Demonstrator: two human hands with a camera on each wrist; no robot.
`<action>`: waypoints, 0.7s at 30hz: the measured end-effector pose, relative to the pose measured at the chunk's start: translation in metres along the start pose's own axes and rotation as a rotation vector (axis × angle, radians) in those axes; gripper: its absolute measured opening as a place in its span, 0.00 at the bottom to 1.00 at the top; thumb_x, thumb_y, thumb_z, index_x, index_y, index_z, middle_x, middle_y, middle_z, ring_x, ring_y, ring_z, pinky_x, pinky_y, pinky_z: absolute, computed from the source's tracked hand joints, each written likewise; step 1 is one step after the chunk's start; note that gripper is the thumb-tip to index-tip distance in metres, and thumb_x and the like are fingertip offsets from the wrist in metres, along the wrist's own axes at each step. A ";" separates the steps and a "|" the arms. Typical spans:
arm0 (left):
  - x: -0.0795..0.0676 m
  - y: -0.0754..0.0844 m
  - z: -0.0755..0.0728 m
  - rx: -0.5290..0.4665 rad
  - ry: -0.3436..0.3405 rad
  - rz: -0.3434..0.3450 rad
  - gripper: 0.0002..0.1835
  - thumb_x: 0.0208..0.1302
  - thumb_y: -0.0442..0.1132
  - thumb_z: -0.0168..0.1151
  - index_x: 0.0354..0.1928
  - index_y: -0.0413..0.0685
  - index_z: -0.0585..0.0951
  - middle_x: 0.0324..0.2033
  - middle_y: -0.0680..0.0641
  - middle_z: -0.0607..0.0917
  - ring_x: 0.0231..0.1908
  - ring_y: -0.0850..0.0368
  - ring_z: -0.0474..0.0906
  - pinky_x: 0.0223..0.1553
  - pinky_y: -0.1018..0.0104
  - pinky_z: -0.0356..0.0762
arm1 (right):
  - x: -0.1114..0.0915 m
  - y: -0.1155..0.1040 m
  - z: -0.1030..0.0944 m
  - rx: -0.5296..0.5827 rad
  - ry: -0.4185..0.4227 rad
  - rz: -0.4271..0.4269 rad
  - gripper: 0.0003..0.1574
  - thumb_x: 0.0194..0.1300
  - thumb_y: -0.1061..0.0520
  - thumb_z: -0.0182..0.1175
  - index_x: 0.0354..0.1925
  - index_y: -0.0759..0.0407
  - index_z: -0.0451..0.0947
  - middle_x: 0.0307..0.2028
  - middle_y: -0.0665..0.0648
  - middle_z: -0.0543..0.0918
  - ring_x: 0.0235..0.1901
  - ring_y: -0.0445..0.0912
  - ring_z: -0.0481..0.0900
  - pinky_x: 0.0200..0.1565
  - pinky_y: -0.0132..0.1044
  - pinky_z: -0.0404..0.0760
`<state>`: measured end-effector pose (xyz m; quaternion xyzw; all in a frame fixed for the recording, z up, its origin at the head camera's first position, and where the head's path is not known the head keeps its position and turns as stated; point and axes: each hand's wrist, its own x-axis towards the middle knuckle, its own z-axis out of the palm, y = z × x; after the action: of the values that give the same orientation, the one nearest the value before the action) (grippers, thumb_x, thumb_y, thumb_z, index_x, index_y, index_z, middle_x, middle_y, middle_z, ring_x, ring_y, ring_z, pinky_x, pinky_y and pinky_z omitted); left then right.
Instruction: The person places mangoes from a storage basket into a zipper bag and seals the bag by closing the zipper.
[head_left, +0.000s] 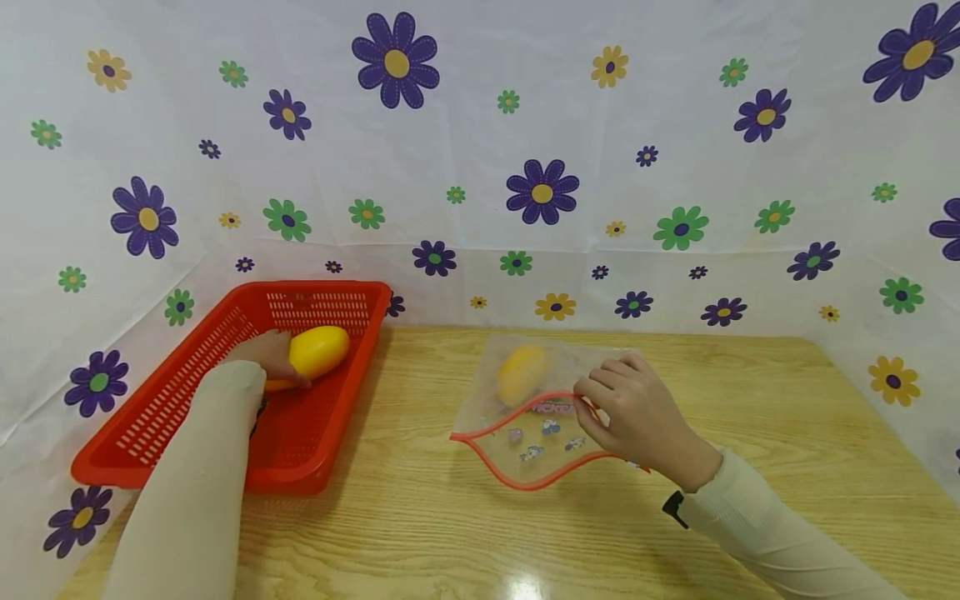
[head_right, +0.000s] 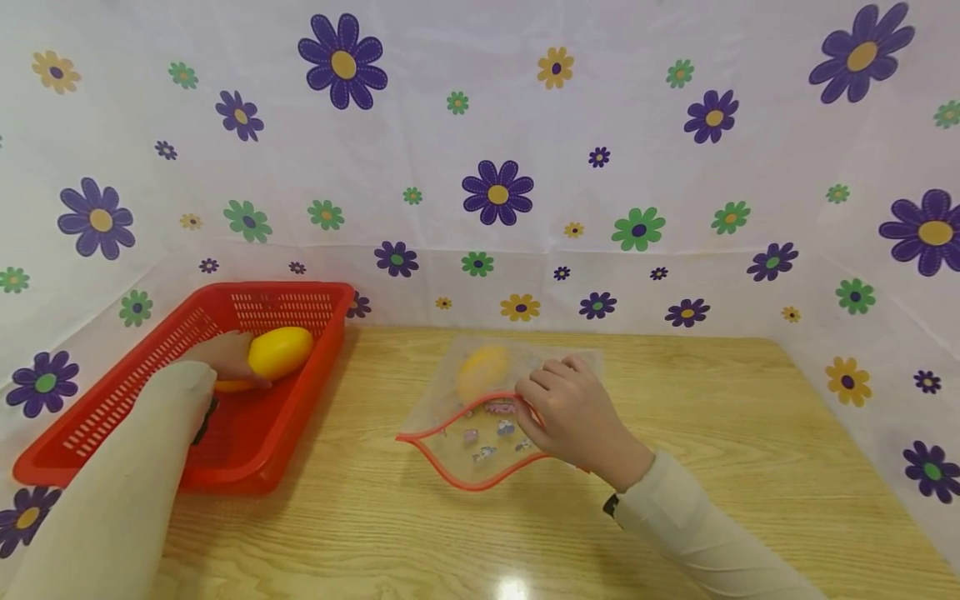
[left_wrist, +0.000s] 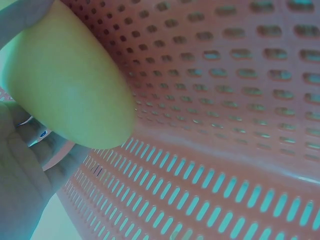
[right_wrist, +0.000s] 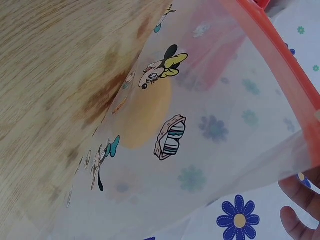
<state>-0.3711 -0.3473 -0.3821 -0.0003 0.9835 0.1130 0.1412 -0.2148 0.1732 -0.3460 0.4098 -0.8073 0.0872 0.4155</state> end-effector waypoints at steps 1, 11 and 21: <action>0.000 0.000 0.000 0.000 0.000 0.001 0.52 0.25 0.69 0.72 0.53 0.43 0.70 0.40 0.43 0.80 0.39 0.48 0.75 0.40 0.54 0.74 | 0.000 0.000 0.000 -0.001 0.000 0.000 0.16 0.62 0.53 0.49 0.22 0.54 0.76 0.17 0.49 0.78 0.22 0.43 0.74 0.34 0.41 0.72; -0.003 0.001 -0.001 -0.017 -0.002 -0.005 0.50 0.27 0.69 0.72 0.51 0.43 0.71 0.39 0.43 0.81 0.37 0.49 0.75 0.39 0.56 0.74 | 0.000 0.000 0.000 -0.005 -0.001 -0.001 0.17 0.64 0.53 0.47 0.22 0.54 0.76 0.18 0.49 0.79 0.22 0.44 0.74 0.35 0.41 0.72; -0.034 0.025 -0.016 -0.024 0.013 -0.014 0.44 0.36 0.63 0.72 0.53 0.43 0.70 0.39 0.43 0.80 0.38 0.48 0.74 0.43 0.52 0.75 | -0.001 0.000 0.000 -0.006 0.001 0.008 0.21 0.66 0.52 0.44 0.21 0.54 0.76 0.18 0.49 0.78 0.22 0.43 0.74 0.35 0.42 0.72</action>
<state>-0.3439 -0.3276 -0.3523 -0.0098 0.9830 0.1240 0.1353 -0.2149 0.1739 -0.3466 0.4054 -0.8090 0.0868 0.4168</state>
